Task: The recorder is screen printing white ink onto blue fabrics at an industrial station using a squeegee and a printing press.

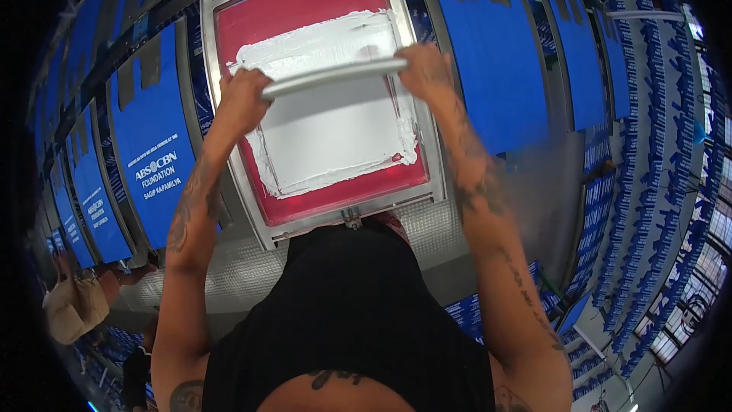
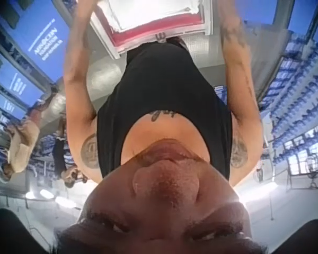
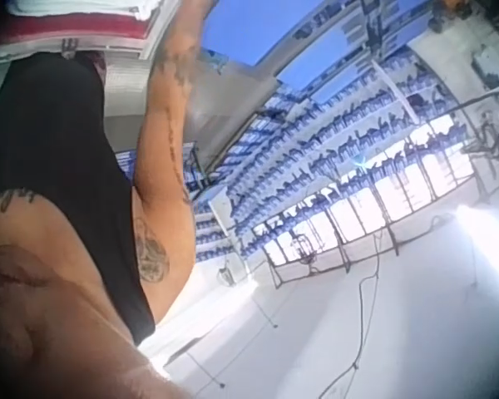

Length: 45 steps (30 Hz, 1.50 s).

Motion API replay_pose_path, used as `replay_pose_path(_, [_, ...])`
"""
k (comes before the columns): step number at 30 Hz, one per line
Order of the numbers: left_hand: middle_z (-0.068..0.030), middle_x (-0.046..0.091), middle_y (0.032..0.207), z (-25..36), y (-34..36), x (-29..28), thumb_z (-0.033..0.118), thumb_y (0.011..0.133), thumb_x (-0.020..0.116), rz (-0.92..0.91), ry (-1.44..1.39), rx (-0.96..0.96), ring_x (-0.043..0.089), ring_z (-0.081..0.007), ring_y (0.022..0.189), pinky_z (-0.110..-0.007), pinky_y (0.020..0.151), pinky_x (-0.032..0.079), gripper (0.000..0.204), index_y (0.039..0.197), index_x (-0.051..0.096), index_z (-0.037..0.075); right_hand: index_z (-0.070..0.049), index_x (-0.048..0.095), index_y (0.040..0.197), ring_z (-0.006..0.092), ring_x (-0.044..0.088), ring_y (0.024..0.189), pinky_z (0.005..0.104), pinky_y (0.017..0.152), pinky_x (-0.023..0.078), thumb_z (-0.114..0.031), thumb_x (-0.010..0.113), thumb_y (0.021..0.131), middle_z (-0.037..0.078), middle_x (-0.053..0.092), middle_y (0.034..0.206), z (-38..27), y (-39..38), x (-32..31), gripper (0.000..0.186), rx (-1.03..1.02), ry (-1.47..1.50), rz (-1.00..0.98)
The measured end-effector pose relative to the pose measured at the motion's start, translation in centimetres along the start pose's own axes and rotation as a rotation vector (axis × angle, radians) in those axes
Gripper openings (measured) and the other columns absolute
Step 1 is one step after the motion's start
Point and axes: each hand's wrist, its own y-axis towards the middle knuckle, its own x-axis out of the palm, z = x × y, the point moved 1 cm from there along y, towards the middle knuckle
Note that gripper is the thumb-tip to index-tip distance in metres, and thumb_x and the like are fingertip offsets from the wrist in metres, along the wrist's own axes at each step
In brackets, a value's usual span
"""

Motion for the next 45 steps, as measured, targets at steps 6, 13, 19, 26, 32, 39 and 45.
replay_pose_path(6, [-0.0054,0.060,0.097,2.7,-0.4,-0.8,-0.002,0.070,0.062,-0.203,-0.061,0.135,0.053,-0.0241,0.105,-0.047,0.094,0.036,0.030,0.096,0.071,0.010,-0.013,0.070,0.097,0.0264,0.057,0.099,0.0429,0.085,0.038,-0.008,0.063,0.071,0.003,0.067,0.098,-2.1,-13.4,0.5,0.027,0.224,0.063,0.003])
replay_pose_path(13, [-0.0037,0.055,0.098,6.5,15.6,1.3,0.002,0.071,0.066,-0.018,0.097,0.555,0.049,-0.0213,0.109,-0.044,0.095,0.036,0.025,0.093,0.071,0.014,-0.007,0.060,0.112,0.0302,0.056,0.102,0.0444,0.088,0.038,-0.012,0.064,0.075,0.010,0.062,0.106,-5.2,-16.7,2.7,0.037,0.484,0.107,0.102])
replay_pose_path(19, [0.0016,0.057,0.098,9.5,19.0,2.4,0.009,0.079,0.062,-0.086,0.142,0.759,0.048,-0.0205,0.109,-0.043,0.090,0.037,0.017,0.091,0.072,0.015,0.000,0.057,0.114,0.0347,0.057,0.101,0.0457,0.086,0.039,-0.014,0.065,0.078,0.016,0.060,0.103,-5.6,-17.4,3.9,0.039,0.538,0.133,0.154])
replay_pose_path(26, [-0.0002,0.057,0.094,7.1,17.8,2.2,0.004,0.076,0.064,-0.123,0.025,0.804,0.048,-0.0200,0.108,-0.040,0.095,0.036,0.017,0.088,0.070,0.014,0.001,0.058,0.111,0.0369,0.059,0.095,0.0452,0.082,0.043,-0.013,0.066,0.077,0.018,0.061,0.099,-7.8,-17.4,3.6,0.038,0.449,0.143,0.119])
replay_pose_path(32, [-0.0110,0.062,0.096,0.4,9.3,-6.1,-0.001,0.065,0.059,-0.366,0.086,0.390,0.056,-0.0283,0.100,-0.045,0.097,0.037,0.027,0.091,0.067,0.004,-0.004,0.066,0.099,0.0357,0.064,0.085,0.0389,0.075,0.051,-0.014,0.068,0.074,0.018,0.066,0.089,-4.6,-13.4,0.0,0.027,0.106,0.579,-0.116])
replay_pose_path(39, [-0.0184,0.058,0.107,3.6,-16.3,-3.5,0.000,0.068,0.062,0.101,-0.363,-0.386,0.054,-0.0371,0.104,-0.043,0.093,0.041,0.038,0.106,0.062,0.000,-0.008,0.068,0.095,0.0290,0.060,0.092,0.0402,0.081,0.047,-0.005,0.067,0.070,0.008,0.067,0.093,-8.4,5.0,-2.5,0.025,-0.806,0.205,-0.233])
replay_pose_path(45, [-0.0214,0.051,0.120,13.4,-16.9,1.0,0.009,0.080,0.066,0.362,-0.418,-0.702,0.050,-0.0388,0.109,-0.043,0.096,0.039,0.041,0.117,0.053,-0.007,-0.017,0.071,0.096,0.0217,0.057,0.100,0.0404,0.087,0.044,-0.005,0.061,0.073,0.000,0.067,0.091,-20.1,13.1,-2.4,0.028,-1.240,-0.127,-0.313])
